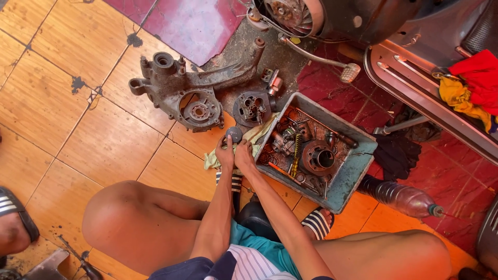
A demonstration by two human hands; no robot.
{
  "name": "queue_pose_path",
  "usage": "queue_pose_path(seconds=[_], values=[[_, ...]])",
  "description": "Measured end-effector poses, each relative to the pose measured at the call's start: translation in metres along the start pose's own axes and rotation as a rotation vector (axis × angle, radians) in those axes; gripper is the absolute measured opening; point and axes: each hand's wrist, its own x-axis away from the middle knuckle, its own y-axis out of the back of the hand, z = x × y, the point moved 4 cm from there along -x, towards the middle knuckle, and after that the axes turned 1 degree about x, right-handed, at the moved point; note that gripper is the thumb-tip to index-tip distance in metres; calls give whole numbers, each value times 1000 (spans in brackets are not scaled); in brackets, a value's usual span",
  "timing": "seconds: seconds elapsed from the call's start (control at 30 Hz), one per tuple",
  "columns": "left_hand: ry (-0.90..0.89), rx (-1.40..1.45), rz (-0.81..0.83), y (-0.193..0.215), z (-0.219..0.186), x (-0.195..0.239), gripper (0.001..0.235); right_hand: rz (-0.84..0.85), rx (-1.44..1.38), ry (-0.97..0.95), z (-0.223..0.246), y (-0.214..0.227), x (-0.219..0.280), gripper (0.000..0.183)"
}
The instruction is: Cleaning a motorcycle piston and other engine components in a tray using a brush and cleaning fluid.
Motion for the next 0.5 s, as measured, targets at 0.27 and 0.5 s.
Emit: queue_pose_path(seconds=[0.27, 0.5], values=[[50, -38, 43, -5, 25, -15, 51, -78, 117, 118, 12, 9, 1, 68], [142, 13, 17, -3, 24, -9, 54, -129, 265, 263, 20, 15, 11, 55]])
